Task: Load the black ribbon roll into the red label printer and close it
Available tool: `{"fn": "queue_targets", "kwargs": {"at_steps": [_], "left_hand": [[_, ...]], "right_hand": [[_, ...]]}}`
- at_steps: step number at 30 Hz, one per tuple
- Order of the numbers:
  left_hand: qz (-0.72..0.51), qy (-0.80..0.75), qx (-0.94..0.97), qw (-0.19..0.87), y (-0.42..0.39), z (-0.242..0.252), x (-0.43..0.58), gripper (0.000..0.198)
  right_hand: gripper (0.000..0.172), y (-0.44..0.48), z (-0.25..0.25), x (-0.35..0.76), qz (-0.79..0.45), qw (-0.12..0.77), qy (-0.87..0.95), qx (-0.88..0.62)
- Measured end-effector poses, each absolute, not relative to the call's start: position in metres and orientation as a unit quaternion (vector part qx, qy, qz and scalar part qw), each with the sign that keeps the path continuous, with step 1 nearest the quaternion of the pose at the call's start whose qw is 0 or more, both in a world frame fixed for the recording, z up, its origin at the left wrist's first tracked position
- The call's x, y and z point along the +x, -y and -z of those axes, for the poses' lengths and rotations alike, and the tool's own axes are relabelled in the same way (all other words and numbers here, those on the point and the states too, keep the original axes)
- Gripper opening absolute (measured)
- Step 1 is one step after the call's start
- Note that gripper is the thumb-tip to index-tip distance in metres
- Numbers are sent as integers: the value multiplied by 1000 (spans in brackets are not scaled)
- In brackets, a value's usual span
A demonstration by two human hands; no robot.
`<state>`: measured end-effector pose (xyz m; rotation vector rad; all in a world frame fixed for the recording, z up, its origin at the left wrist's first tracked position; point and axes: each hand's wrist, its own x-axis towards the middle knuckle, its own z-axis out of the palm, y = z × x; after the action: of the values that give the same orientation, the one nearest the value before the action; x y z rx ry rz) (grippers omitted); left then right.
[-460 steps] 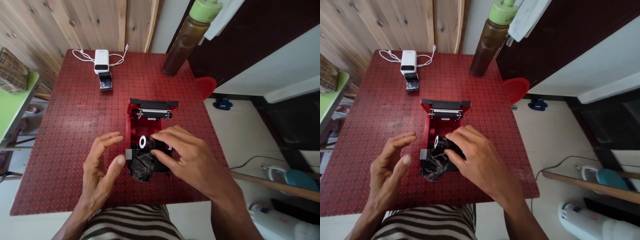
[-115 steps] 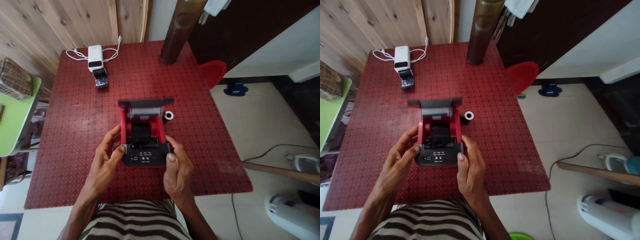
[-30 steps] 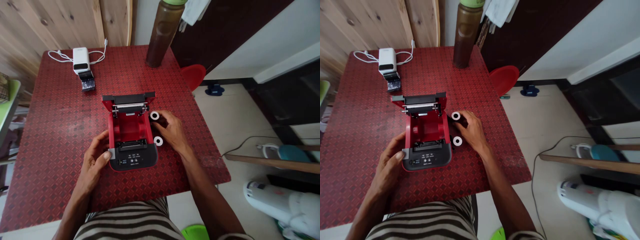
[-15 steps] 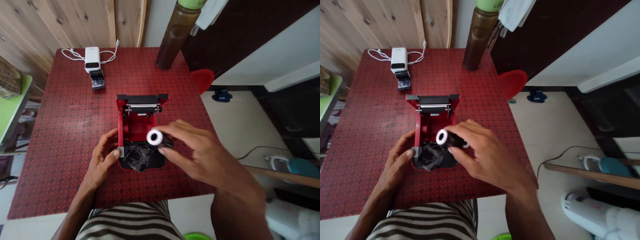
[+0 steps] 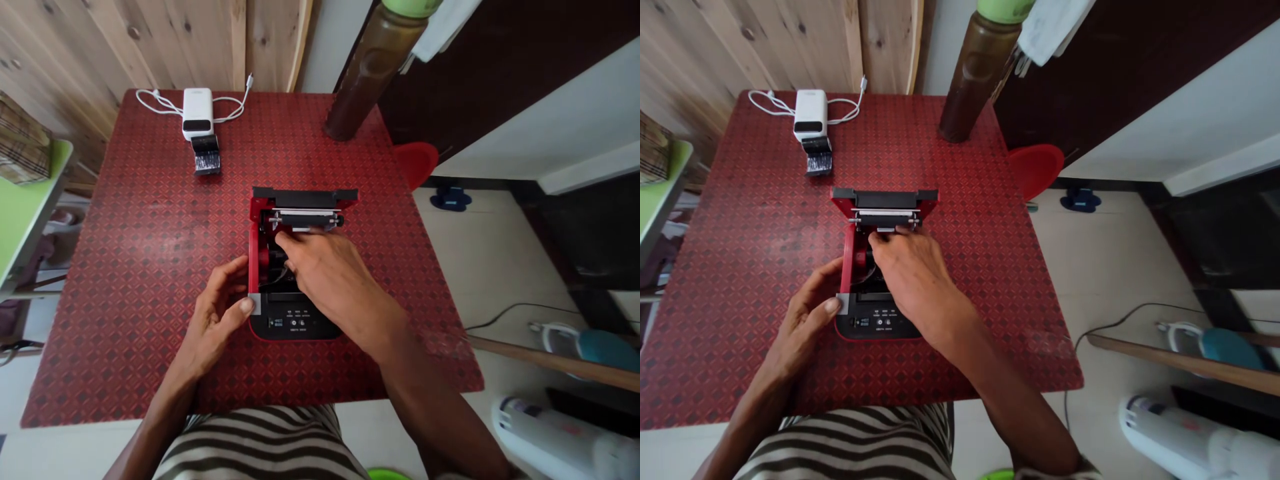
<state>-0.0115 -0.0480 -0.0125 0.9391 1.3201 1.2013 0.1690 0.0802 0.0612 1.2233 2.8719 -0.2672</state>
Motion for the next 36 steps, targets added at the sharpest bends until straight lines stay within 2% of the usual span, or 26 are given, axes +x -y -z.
{"fn": "queue_targets", "kwargs": {"at_steps": [11,18,26,29,31,36], "left_hand": [[-504,-552,390,538,48,12,-12,64],[-503,-552,397,534,48,11,-12,63],[-509,-548,381,544,49,9,-11,62],[-504,-553,381,544,51,7,-14,60],[-510,-556,389,529,47,6,-19,57],[-558,-587,442,386,-1,-7,-33,54]], "right_hand": [[39,-85,-40,168,139,-36,-910,389],[55,-64,-64,203,251,-150,-899,325],[17,-48,-63,211,278,-212,-886,306],[23,-45,-57,210,258,-261,-881,298],[21,-42,-55,212,237,-288,-879,296],[17,-30,-51,212,147,-376,-867,291]]}}
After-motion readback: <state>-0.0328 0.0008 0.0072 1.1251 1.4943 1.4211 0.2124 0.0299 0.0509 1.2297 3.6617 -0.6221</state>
